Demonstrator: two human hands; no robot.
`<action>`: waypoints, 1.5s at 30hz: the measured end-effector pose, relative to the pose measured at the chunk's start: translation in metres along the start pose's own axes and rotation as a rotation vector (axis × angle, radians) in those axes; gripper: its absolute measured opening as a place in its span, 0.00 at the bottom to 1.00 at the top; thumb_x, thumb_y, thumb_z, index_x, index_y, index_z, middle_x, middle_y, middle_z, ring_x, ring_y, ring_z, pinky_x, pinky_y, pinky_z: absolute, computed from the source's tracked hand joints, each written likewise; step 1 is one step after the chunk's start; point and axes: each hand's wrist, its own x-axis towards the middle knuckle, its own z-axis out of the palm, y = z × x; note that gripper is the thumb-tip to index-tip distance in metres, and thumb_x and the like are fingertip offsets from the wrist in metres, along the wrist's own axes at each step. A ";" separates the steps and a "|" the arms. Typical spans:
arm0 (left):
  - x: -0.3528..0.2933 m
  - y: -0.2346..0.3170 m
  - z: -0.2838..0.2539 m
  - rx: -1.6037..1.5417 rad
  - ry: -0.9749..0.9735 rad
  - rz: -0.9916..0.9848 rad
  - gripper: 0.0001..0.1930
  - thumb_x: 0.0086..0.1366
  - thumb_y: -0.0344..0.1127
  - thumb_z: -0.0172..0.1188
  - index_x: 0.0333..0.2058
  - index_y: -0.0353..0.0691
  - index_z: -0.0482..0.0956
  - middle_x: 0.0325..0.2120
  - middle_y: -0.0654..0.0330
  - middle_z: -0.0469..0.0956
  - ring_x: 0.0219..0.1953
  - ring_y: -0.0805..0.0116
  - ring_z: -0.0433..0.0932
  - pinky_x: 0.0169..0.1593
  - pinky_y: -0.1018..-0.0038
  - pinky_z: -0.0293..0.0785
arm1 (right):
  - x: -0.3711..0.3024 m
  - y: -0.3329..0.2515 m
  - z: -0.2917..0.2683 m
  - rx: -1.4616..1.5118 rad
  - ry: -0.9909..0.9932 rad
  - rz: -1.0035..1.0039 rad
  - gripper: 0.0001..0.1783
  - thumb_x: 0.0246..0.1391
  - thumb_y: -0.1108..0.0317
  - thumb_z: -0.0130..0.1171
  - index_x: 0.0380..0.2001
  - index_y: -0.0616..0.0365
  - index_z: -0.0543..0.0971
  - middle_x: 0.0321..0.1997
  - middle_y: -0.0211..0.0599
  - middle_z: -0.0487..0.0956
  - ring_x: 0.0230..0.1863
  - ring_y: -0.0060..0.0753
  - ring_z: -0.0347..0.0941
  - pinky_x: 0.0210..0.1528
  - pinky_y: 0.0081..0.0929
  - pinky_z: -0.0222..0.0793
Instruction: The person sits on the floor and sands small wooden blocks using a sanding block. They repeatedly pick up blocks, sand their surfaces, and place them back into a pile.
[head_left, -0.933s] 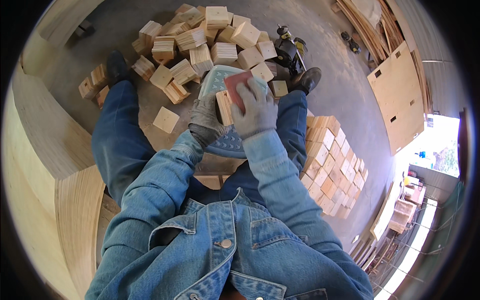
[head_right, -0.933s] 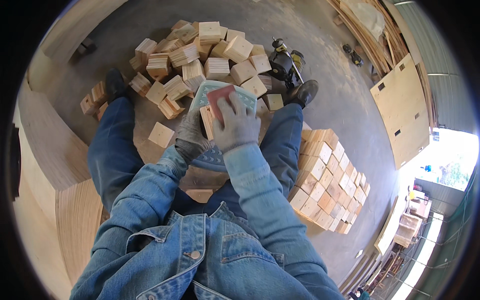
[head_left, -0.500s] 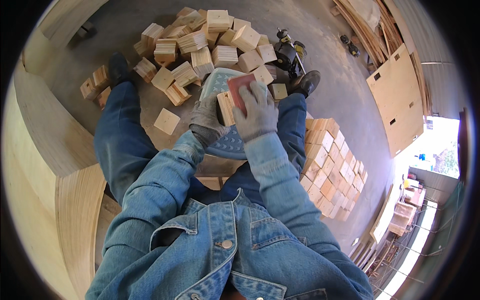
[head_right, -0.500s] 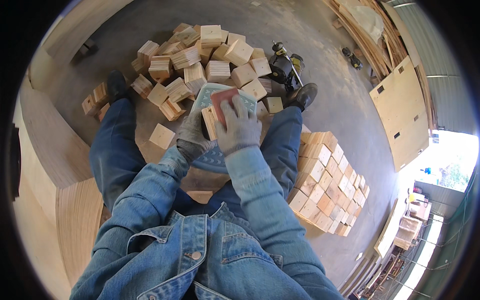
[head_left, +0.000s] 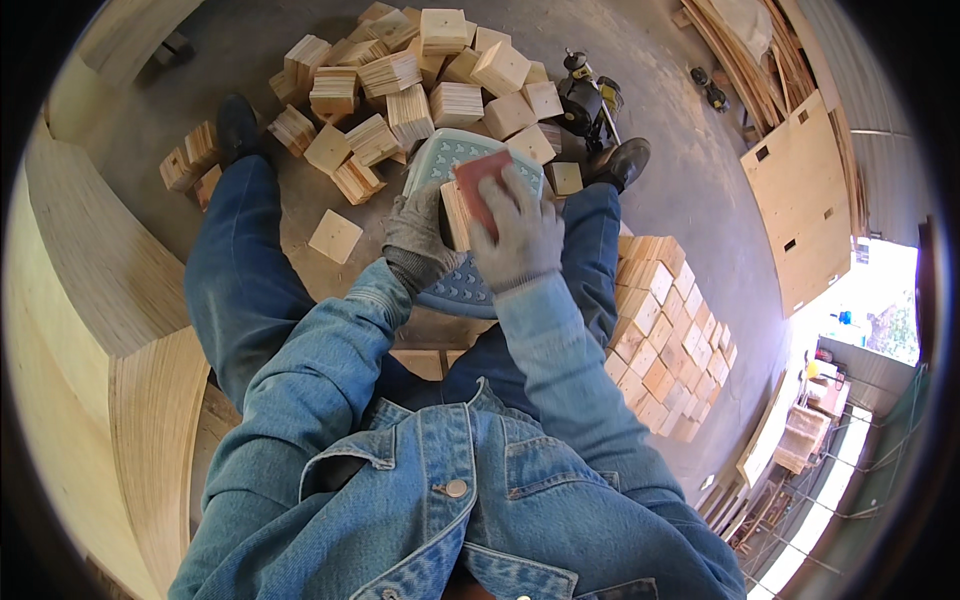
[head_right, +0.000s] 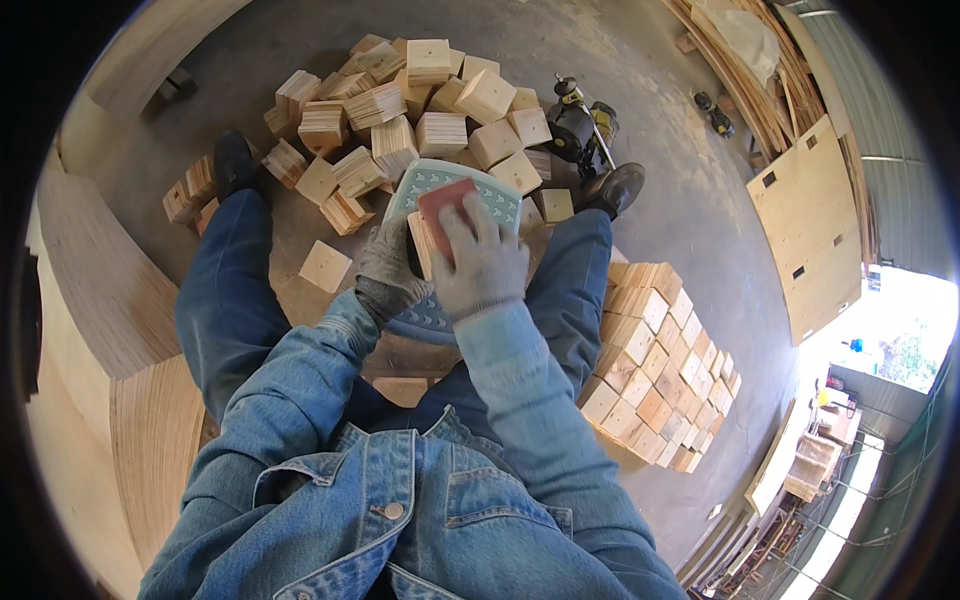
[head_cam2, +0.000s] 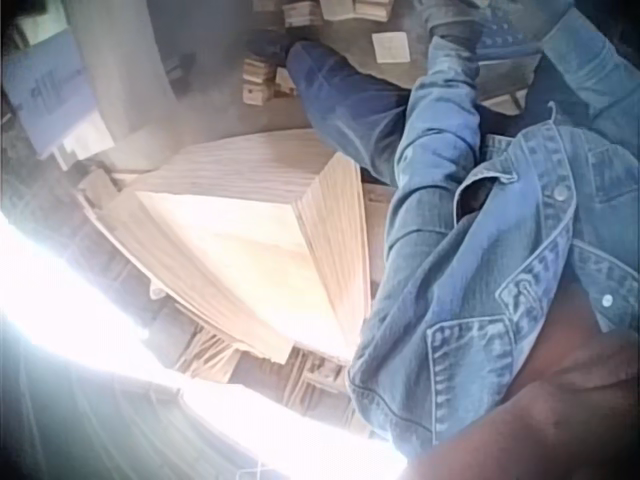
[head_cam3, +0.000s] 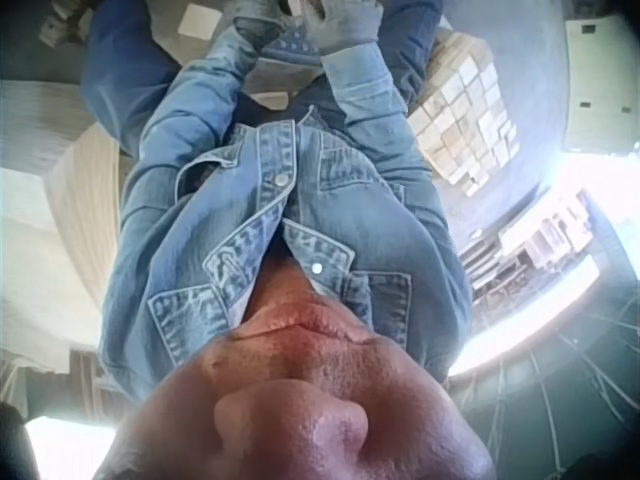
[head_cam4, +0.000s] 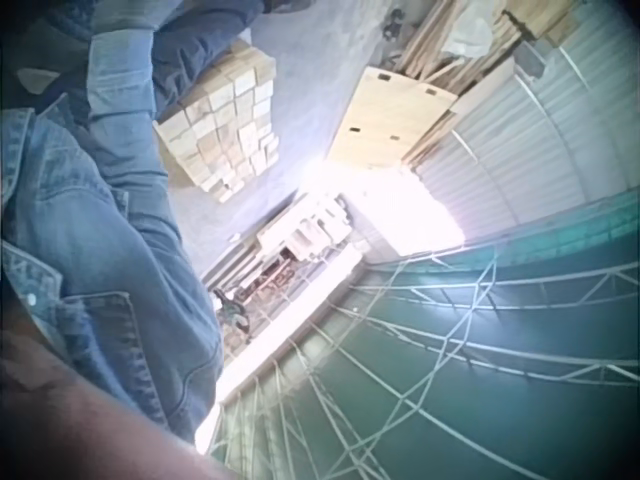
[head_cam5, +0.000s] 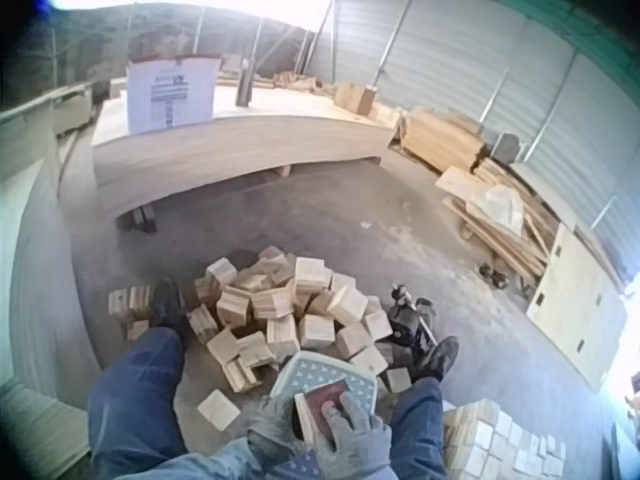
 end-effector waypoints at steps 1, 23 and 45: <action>-0.001 0.001 -0.002 0.004 0.001 0.001 0.51 0.46 0.62 0.79 0.66 0.54 0.66 0.60 0.55 0.74 0.66 0.50 0.72 0.73 0.41 0.60 | 0.019 0.003 0.007 -0.017 0.009 0.005 0.32 0.52 0.57 0.70 0.62 0.40 0.81 0.72 0.39 0.73 0.63 0.58 0.75 0.63 0.56 0.71; 0.005 -0.016 0.016 -0.223 -0.039 -0.048 0.47 0.50 0.57 0.78 0.67 0.53 0.67 0.61 0.54 0.75 0.67 0.50 0.72 0.73 0.43 0.58 | -0.078 -0.010 -0.018 0.032 -0.029 -0.077 0.35 0.46 0.59 0.74 0.62 0.42 0.82 0.72 0.38 0.72 0.61 0.55 0.74 0.59 0.58 0.70; 0.007 -0.017 0.017 -0.167 -0.010 -0.007 0.46 0.51 0.59 0.77 0.66 0.53 0.68 0.60 0.54 0.76 0.66 0.49 0.74 0.73 0.43 0.58 | -0.059 -0.017 -0.017 0.059 -0.104 -0.040 0.37 0.48 0.58 0.75 0.64 0.43 0.81 0.74 0.41 0.72 0.67 0.58 0.72 0.67 0.56 0.67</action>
